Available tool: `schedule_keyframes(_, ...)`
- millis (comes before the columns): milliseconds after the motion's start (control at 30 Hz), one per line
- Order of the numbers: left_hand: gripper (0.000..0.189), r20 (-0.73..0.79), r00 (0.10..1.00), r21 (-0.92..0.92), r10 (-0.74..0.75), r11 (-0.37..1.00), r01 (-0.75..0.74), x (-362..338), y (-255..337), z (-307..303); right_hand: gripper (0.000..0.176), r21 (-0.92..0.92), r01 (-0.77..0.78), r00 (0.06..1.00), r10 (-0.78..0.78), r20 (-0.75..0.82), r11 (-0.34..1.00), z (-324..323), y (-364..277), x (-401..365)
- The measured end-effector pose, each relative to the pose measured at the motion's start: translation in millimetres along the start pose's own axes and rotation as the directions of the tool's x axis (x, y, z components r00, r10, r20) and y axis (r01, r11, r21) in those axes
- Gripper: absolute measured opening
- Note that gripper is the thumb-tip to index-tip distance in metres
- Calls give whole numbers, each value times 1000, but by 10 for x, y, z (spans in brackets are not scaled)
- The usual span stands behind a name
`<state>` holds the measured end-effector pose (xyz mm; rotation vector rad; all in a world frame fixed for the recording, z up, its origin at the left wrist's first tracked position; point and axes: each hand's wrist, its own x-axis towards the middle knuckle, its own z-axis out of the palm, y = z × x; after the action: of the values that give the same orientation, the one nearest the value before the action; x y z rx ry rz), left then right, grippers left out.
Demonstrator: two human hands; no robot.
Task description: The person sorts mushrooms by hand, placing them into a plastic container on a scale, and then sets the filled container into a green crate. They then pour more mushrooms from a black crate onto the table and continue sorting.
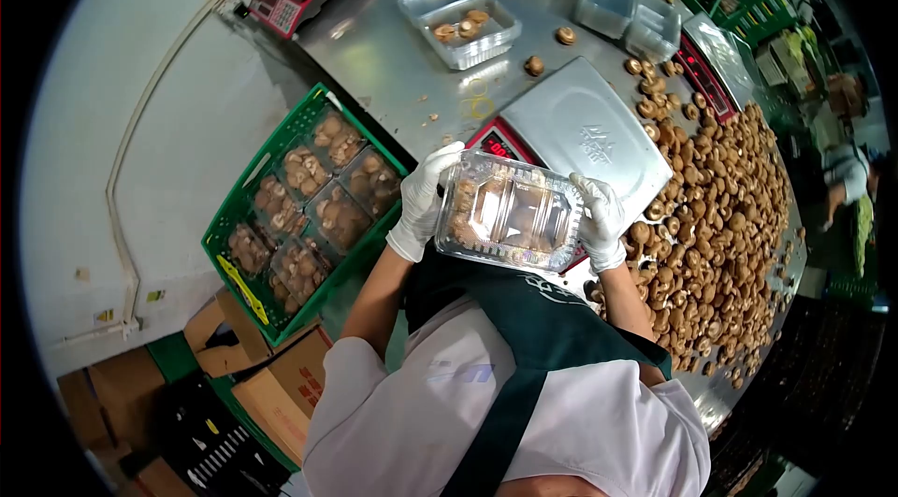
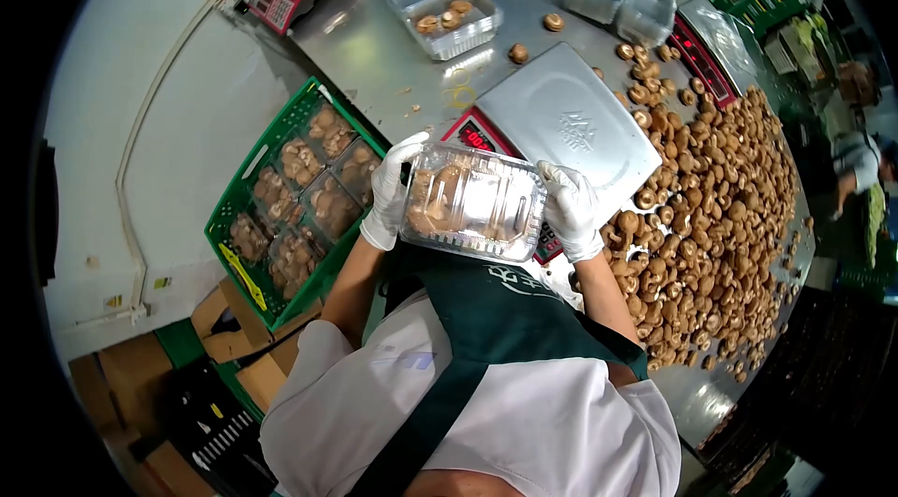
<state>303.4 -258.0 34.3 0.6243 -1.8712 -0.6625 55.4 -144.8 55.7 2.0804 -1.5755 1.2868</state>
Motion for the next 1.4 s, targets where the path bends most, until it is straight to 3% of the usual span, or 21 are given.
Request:
schedule_keyframes(33, 43, 0, 1000, 33, 27, 999, -27, -10, 28, -50, 29, 5, 11, 1000, -11, 1, 1000, 32, -4, -14)
schedule_keyframes(67, 45, -7, 1000, 34, 25, 999, -25, -18, 64, -96, 45, 1, 70, 996, -70, 58, 998, 60, 59, -84)
schedule_keyframes(233, 39, -22, 996, 215, 88, 973, -81, -72, 115, -281, 36, 53, 91, 995, -94, 44, 994, 162, 10, -124)
schedule_keyframes(333, 36, -18, 989, 306, 148, 942, -135, 9, 260, -392, 44, 198, -195, 962, 147, 232, 961, 136, -26, -199)
schedule_keyframes(367, 35, 7, 986, 356, 167, 921, -158, 18, 292, -417, 44, 200, -192, 960, 142, 239, 961, 182, 16, -284)
schedule_keyframes(433, 34, -11, 979, 376, 205, 908, -186, 27, 301, -436, 43, 289, -477, 874, 413, 254, 830, 301, 91, -446)
schedule_keyframes(567, 38, 72, 953, 464, 294, 836, -292, 111, 406, -547, 25, 443, -477, 872, 470, 135, 759, 396, 160, -470)
schedule_keyframes(633, 37, 129, 935, 475, 331, 806, -352, 165, 486, -588, 21, 174, -307, 950, 289, 120, 936, 407, 113, -421)
schedule_keyframes(667, 36, 157, 926, 479, 342, 794, -374, 192, 517, -612, 21, 172, -307, 949, 289, 122, 936, 404, 65, -331)
schedule_keyframes(733, 33, 140, 920, 443, 366, 808, -389, 261, 549, -628, 22, 82, -6, 1000, 8, -30, 997, 385, -20, -159)
schedule_keyframes(833, 31, 133, 909, 403, 396, 816, -415, 300, 539, -639, 23, 103, -96, 995, 99, -29, 990, 395, -62, -158)
schedule_keyframes(967, 34, 150, 905, 401, 399, 812, -425, 312, 513, -648, 23, 37, -64, 998, 64, -2, 997, 369, -121, -71)
schedule_keyframes(1067, 37, 46, 936, 313, 349, 885, -345, 265, 393, -582, 21, 174, -116, 993, 118, 3, 978, 386, -167, -60)
schedule_keyframes(1100, 47, 70, 955, 202, 289, 933, -297, 251, 318, -581, 24, 274, -190, 982, 184, 47, 943, 384, -171, -99)
schedule_keyframes(1133, 55, 45, 997, -100, 65, 993, -60, 177, 293, -534, 27, 471, -576, 816, 500, 289, 668, 400, -118, -240)
schedule_keyframes(1167, 64, 78, 984, -391, -159, 903, 178, 101, 262, -476, 30, 403, -541, 839, 439, 321, 738, 350, -297, -49)
schedule_keyframes(1233, 83, 285, 918, -794, -275, 469, 387, 12, 109, -443, 33, 680, -732, 544, 566, 620, -41, 491, -267, -228)
schedule_keyframes(1267, 94, 430, 857, -804, -283, 313, 506, 11, 104, -511, 33, 526, -786, 616, 482, 623, 324, 526, -188, -353)
schedule_keyframes(1300, 95, 459, 847, -788, -269, 317, 528, -50, 43, -494, 33, 317, -688, 661, 383, 645, 653, 573, -140, -442)
schedule_keyframes(1367, 84, 419, 903, -672, -92, 638, 376, -258, -192, -383, 32, 217, -588, 647, 292, 704, 779, 693, -212, -496)
schedule_keyframes(1400, 89, 482, 869, -670, -110, 592, 447, -379, -329, -337, 32, 202, -574, 625, 266, 734, 793, 780, -260, -539)
